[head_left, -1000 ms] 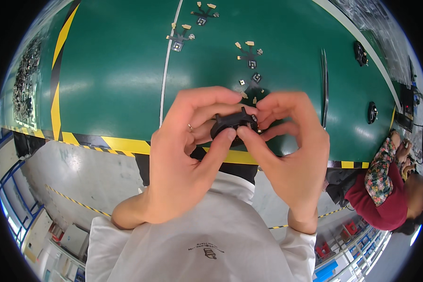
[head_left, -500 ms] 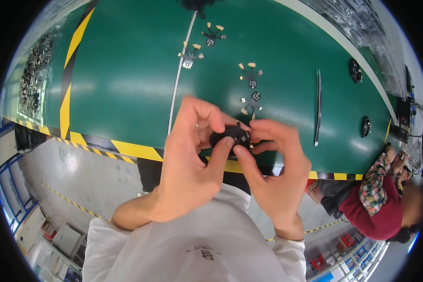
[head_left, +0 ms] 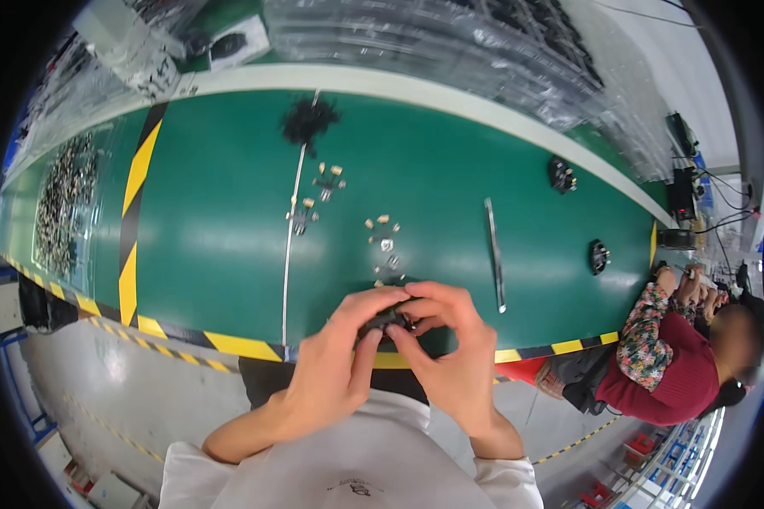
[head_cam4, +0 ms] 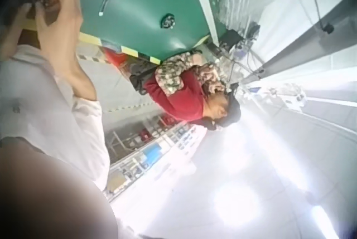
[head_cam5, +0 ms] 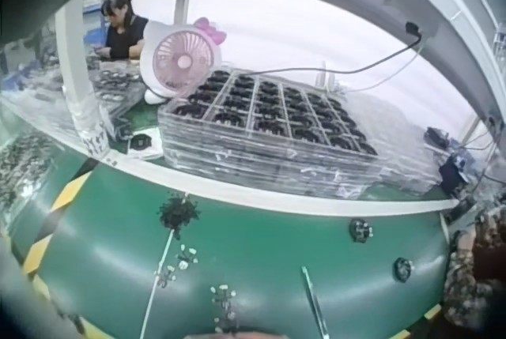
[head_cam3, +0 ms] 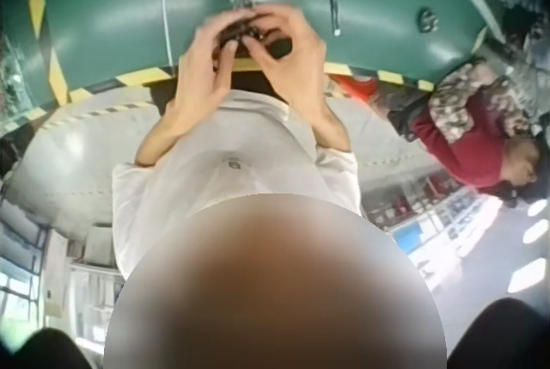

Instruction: Manually assembling small electronic components into a housing and securing them using precision tools.

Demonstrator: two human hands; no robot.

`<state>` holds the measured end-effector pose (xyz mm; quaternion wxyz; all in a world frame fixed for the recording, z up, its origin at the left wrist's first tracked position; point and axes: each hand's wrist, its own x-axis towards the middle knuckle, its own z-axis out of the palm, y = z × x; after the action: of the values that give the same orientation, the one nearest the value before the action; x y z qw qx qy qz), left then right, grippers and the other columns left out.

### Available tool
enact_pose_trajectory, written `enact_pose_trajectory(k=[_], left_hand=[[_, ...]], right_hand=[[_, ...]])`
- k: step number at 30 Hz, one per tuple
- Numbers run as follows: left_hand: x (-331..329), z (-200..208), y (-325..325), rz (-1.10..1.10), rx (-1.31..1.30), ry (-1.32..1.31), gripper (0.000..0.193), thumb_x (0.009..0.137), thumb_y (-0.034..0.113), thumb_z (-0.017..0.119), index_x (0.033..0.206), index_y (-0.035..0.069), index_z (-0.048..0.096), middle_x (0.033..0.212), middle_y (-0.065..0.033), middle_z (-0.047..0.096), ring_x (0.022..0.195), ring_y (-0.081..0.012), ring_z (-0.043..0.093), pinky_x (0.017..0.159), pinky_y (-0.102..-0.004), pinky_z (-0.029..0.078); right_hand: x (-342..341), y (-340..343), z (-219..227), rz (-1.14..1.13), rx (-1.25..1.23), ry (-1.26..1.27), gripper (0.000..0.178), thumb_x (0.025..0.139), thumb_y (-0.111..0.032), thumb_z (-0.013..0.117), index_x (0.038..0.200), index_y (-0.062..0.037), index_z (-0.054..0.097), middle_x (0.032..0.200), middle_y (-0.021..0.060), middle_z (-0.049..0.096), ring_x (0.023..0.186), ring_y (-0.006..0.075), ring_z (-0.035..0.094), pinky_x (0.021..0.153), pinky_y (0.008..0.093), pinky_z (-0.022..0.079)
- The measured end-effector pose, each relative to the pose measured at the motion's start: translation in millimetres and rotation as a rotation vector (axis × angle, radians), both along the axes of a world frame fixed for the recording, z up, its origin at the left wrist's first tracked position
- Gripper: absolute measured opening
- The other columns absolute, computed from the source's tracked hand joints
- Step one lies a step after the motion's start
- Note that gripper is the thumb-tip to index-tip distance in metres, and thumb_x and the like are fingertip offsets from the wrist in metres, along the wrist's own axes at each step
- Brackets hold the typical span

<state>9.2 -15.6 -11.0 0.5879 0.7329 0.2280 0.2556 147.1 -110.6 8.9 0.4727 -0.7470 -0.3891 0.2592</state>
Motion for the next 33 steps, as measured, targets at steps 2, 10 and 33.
enact_pose_trajectory(k=[2,10,33], left_hand=[[3,4,0,-0.023,0.036,0.003,0.053,0.091,-0.017,0.052,0.14,0.002,0.045,0.141,-0.0186,0.055,0.112,-0.0314,0.07,0.092,-0.0367,0.057],[-4,-4,24,0.105,0.132,-0.092,0.045,0.09,-0.018,0.049,0.132,-0.002,0.048,0.141,-0.0223,0.049,0.1,-0.0253,0.072,0.085,-0.0342,0.058],[144,86,293,0.348,1.117,0.508,0.025,0.081,0.01,0.077,0.099,-0.005,0.067,0.111,-0.0267,0.065,0.104,-0.0435,0.064,0.09,-0.0506,0.053]], right_hand=[[11,2,6,0.016,-0.025,0.06,0.049,0.077,0.008,0.079,0.122,-0.0025,0.059,0.094,0.0056,0.075,0.083,0.0137,0.069,0.078,0.0274,0.056],[195,-36,21,-0.313,-0.411,-0.354,0.037,0.077,0.0,0.077,0.111,-0.0032,0.061,0.085,0.0051,0.071,0.077,0.013,0.064,0.074,0.0305,0.053],[416,158,91,-0.198,-0.143,-0.612,0.029,0.081,-0.023,0.08,0.1,-0.0022,0.074,0.091,0.0186,0.075,0.084,0.0353,0.074,0.08,0.0421,0.057]])
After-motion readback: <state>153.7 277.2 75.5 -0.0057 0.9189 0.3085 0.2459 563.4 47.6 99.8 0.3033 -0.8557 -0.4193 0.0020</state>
